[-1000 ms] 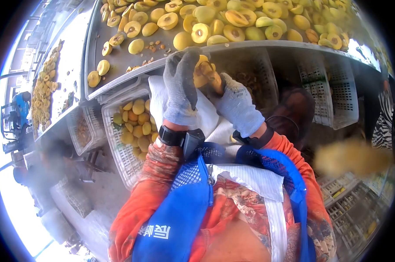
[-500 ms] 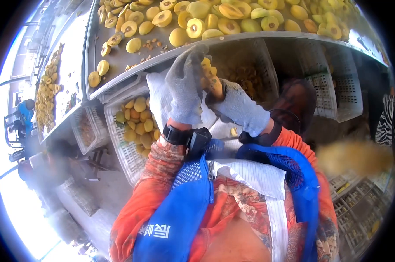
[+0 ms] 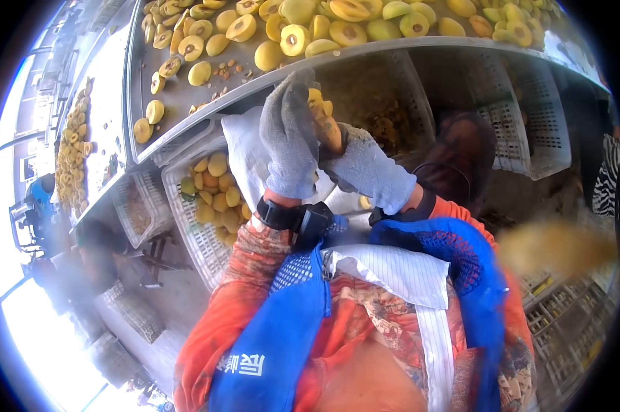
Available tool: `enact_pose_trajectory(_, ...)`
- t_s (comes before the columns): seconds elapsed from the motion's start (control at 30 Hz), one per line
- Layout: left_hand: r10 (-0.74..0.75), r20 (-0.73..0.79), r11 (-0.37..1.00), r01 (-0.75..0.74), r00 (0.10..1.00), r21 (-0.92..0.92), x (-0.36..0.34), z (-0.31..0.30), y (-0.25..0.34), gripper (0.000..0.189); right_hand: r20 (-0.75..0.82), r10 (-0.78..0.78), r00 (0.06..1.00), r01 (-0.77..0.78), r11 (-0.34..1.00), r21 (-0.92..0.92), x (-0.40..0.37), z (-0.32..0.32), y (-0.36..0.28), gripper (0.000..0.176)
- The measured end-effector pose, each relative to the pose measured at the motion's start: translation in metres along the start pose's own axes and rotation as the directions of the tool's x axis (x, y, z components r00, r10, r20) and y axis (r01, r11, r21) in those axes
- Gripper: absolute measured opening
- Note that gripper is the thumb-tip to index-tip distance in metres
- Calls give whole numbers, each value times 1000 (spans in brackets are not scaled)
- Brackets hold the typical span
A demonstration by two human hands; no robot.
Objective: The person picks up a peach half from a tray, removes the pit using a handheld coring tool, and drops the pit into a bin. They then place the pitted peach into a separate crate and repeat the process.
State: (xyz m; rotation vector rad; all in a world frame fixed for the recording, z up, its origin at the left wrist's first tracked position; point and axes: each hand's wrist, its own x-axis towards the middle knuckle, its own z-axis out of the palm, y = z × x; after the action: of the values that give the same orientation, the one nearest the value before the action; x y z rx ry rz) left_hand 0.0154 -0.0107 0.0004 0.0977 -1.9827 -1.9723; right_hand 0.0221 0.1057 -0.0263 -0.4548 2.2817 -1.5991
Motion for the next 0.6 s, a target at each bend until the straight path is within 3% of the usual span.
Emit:
enact_pose_trajectory(0.07,2,-25,999,-3,1000,-35,-2,1,-6,29,88,102,991,-112,987,113,0,-7,-9,28)
enact_pose_trajectory(0.13,30,-20,999,-30,999,15,-3,2,-12,29,78,100,992,-107,989,99,1,-8,0,27)
enact_pose_trajectory(0.2,90,10,985,-90,996,148,0,2,-17,29,-22,-16,1000,15,999,-51,10,-5,24,25)
enact_pose_trajectory(0.3,92,33,966,-97,995,242,-1,4,-2,32,-60,-105,993,113,982,152,7,1,20,22)
enact_pose_trajectory(0.33,143,40,959,-149,989,242,-2,3,-3,30,284,373,883,-454,831,321,2,-19,-26,21)
enact_pose_trajectory(0.43,248,83,916,-261,965,304,-6,-3,-8,29,-17,24,1000,-23,999,44,1,2,0,19)
enact_pose_trajectory(0.47,260,105,892,-280,960,355,-5,-3,-9,29,-20,55,998,-55,998,26,3,-1,9,19)
enact_pose_trajectory(0.57,139,59,977,-147,988,152,2,4,-3,31,-64,-40,997,20,957,-291,12,-15,19,20)
enact_pose_trajectory(0.6,137,49,981,-143,989,132,2,6,1,31,-108,-40,993,11,967,-254,11,-13,17,20)
